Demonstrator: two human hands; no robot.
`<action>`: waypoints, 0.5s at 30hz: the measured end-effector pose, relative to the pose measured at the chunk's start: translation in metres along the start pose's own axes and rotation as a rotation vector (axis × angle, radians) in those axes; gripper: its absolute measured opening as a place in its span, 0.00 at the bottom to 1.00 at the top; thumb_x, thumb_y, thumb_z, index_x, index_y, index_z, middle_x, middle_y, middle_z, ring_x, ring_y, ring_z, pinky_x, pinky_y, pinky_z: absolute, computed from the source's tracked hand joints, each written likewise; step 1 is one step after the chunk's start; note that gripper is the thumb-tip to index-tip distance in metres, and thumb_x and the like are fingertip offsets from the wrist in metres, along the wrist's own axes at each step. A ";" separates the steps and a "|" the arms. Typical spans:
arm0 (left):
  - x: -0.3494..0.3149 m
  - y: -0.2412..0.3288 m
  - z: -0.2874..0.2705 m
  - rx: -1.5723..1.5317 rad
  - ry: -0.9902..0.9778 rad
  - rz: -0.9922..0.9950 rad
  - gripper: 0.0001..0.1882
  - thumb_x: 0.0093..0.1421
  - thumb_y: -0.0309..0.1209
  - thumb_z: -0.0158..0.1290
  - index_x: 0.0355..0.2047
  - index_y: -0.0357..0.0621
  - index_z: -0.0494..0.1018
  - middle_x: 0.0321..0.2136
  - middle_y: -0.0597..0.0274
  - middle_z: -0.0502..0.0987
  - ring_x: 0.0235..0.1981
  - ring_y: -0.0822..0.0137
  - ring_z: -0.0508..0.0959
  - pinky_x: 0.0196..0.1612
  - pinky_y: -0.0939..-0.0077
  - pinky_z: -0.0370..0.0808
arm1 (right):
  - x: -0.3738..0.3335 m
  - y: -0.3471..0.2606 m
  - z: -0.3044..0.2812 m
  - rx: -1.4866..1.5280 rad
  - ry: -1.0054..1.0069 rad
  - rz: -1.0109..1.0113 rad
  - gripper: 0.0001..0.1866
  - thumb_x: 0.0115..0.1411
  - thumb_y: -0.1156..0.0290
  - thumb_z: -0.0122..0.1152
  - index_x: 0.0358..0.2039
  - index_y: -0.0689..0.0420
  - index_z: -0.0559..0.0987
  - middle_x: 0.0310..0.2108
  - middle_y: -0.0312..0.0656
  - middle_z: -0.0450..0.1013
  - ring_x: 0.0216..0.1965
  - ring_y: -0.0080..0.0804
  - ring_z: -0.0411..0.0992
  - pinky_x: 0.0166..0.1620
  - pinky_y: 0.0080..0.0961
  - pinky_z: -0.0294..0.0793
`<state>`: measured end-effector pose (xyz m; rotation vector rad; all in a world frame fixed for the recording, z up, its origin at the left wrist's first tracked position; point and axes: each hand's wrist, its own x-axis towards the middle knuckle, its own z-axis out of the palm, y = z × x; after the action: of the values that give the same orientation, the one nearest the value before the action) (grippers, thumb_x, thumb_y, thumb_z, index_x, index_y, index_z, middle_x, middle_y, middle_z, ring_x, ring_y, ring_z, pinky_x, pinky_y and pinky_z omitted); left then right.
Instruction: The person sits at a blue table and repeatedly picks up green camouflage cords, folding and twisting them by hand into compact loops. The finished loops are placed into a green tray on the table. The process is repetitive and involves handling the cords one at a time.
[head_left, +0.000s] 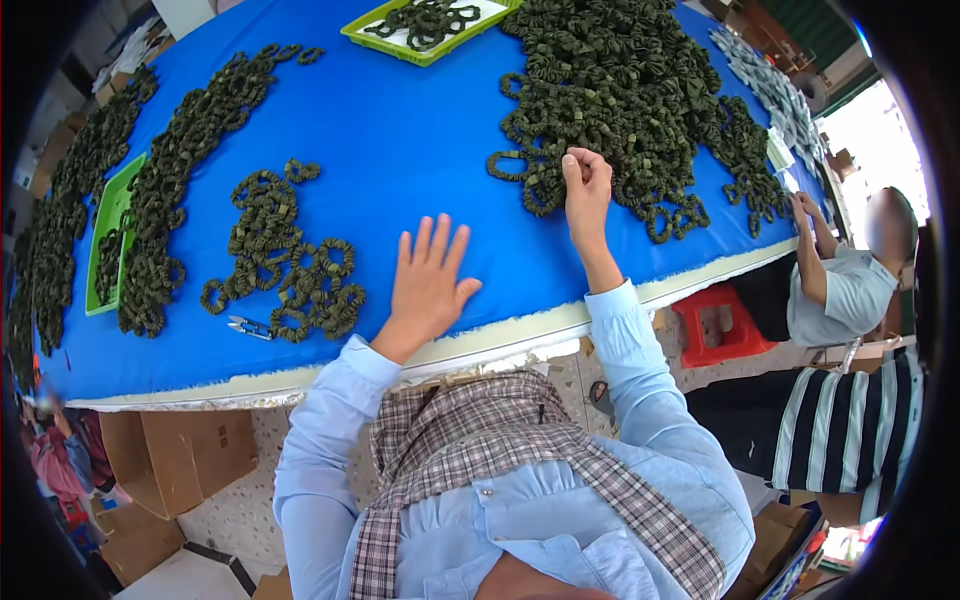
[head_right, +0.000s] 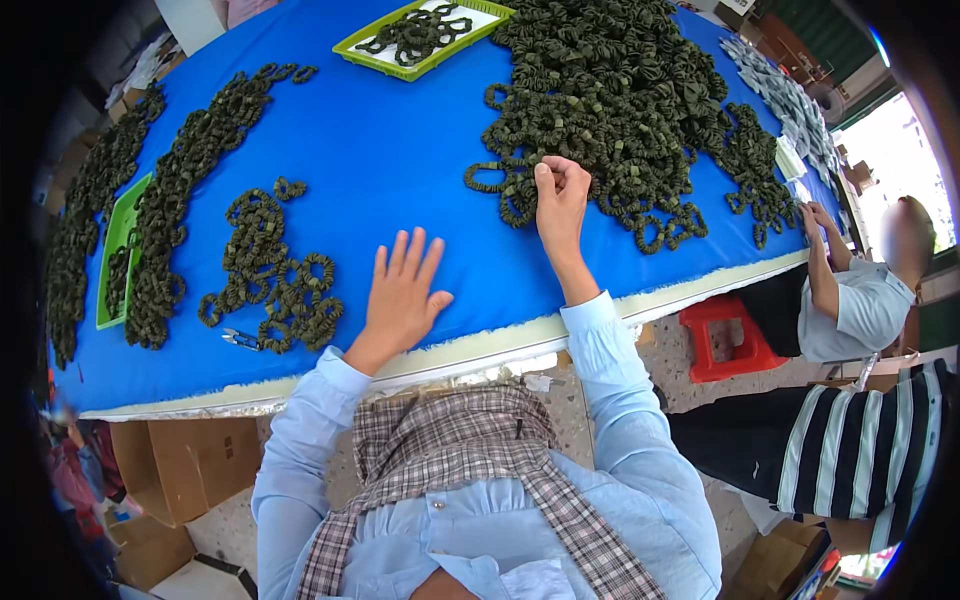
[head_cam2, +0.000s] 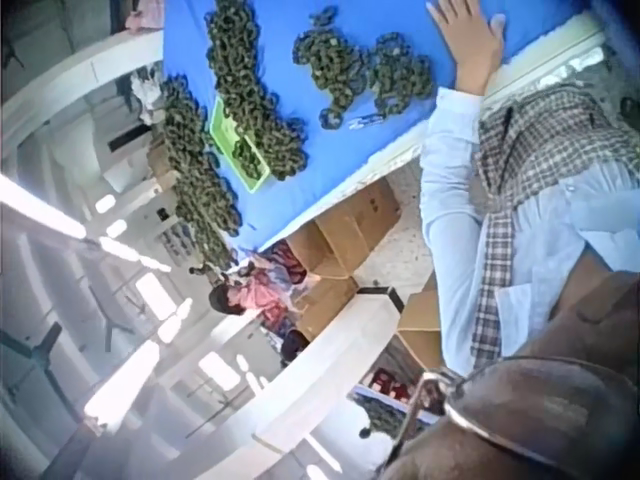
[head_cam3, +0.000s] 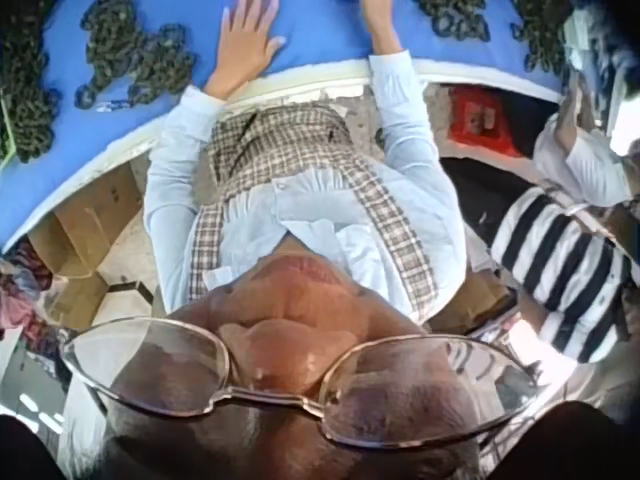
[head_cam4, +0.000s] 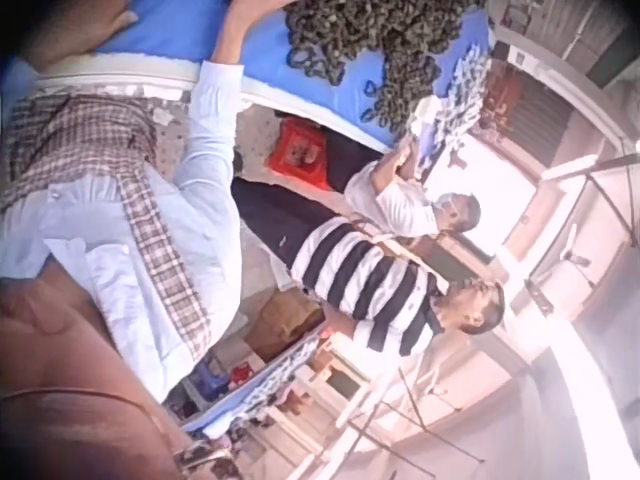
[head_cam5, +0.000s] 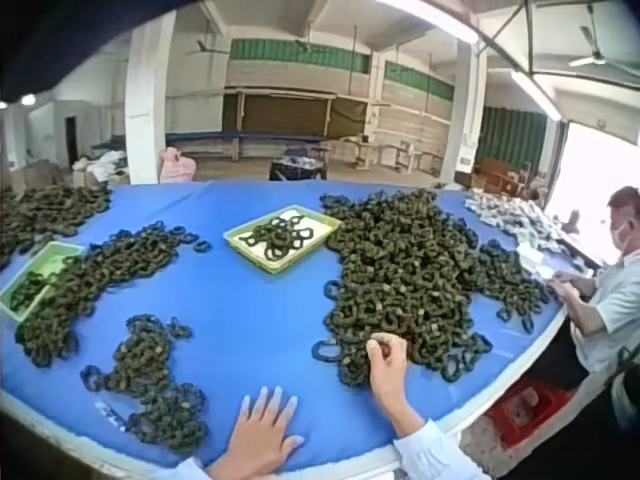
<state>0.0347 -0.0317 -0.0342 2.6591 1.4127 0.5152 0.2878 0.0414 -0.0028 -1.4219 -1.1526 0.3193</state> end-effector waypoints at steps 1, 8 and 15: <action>-0.005 0.011 0.001 -0.018 -0.014 0.032 0.39 0.58 0.49 0.51 0.65 0.49 0.54 0.66 0.47 0.51 0.67 0.45 0.48 0.66 0.45 0.44 | -0.005 -0.008 0.000 -0.024 -0.024 0.009 0.13 0.62 0.65 0.57 0.41 0.61 0.75 0.41 0.41 0.63 0.37 0.26 0.68 0.42 0.22 0.70; -0.051 0.119 0.003 -0.805 -0.213 0.513 0.25 0.56 0.42 0.54 0.50 0.39 0.72 0.53 0.47 0.70 0.61 0.47 0.61 0.62 0.51 0.56 | -0.017 -0.049 0.038 0.127 -0.391 -0.142 0.09 0.60 0.67 0.58 0.34 0.60 0.77 0.34 0.38 0.67 0.33 0.25 0.66 0.38 0.23 0.67; -0.062 0.074 -0.032 -1.394 -0.487 0.113 0.12 0.61 0.32 0.53 0.40 0.35 0.75 0.36 0.56 0.80 0.37 0.69 0.80 0.42 0.74 0.75 | -0.036 -0.099 0.176 -0.003 -1.063 -0.364 0.11 0.60 0.64 0.57 0.33 0.59 0.78 0.29 0.45 0.71 0.34 0.40 0.69 0.40 0.34 0.69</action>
<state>0.0501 -0.1272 -0.0032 1.5180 0.4035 0.5103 0.0927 0.0984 0.0246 -0.9778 -2.2216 0.8627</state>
